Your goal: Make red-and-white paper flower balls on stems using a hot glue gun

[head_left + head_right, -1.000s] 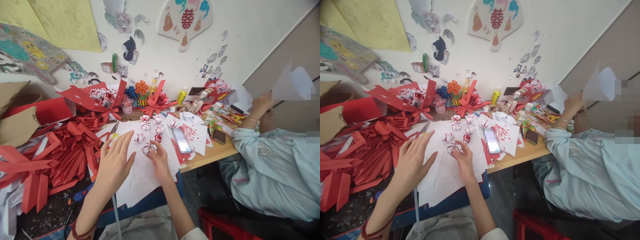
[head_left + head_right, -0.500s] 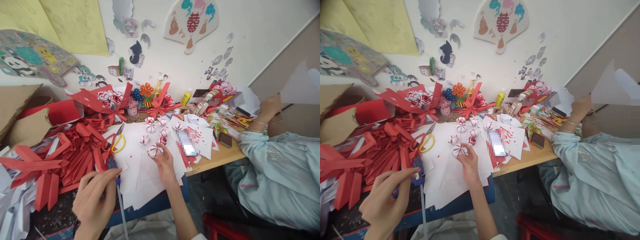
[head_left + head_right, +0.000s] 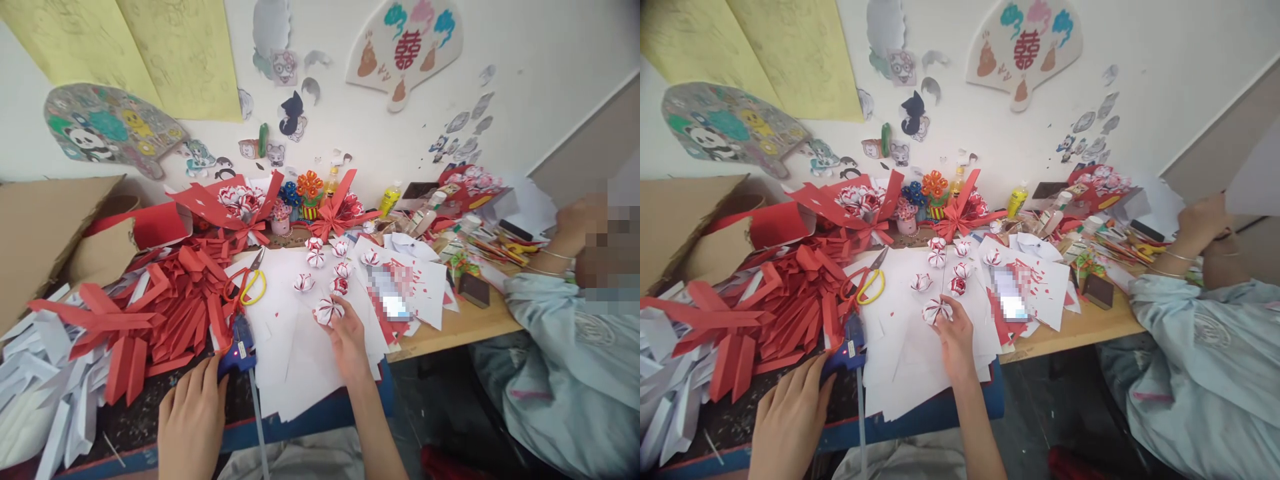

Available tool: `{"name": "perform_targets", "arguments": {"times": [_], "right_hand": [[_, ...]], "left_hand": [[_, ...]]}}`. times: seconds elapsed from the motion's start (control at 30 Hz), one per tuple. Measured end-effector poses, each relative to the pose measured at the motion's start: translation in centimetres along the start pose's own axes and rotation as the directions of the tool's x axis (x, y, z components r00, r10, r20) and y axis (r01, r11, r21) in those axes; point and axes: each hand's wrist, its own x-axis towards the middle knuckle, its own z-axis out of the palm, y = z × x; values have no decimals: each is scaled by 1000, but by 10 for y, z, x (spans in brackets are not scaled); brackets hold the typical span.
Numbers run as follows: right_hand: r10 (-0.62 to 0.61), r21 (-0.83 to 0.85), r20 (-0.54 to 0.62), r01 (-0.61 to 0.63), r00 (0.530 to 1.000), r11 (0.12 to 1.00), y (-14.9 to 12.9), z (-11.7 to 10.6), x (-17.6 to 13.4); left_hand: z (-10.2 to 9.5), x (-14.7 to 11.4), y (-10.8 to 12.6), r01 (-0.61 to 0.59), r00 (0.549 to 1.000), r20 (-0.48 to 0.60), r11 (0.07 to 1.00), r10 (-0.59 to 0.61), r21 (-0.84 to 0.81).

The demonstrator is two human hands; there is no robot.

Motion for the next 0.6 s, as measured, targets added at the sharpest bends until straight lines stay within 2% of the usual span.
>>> {"name": "perform_targets", "arguments": {"times": [0.1,0.23,0.43,0.6], "right_hand": [[-8,-12,-11,8,1000,1000,-2,-2,-1],[6,-10,-16,-6,1000,1000,-1,-5,-3],[43,-2,-1,-43,999,999,5,-3,-5],[48,2,-5,-48,999,999,5,-2,-2]], "left_hand": [[10,1,-7,-16,998,-60,998,13,-54],[17,-1,-11,22,995,-92,985,-38,-171],[11,1,-7,121,983,-103,962,-150,-245],[10,9,-1,150,972,-135,952,-191,-268]]}}
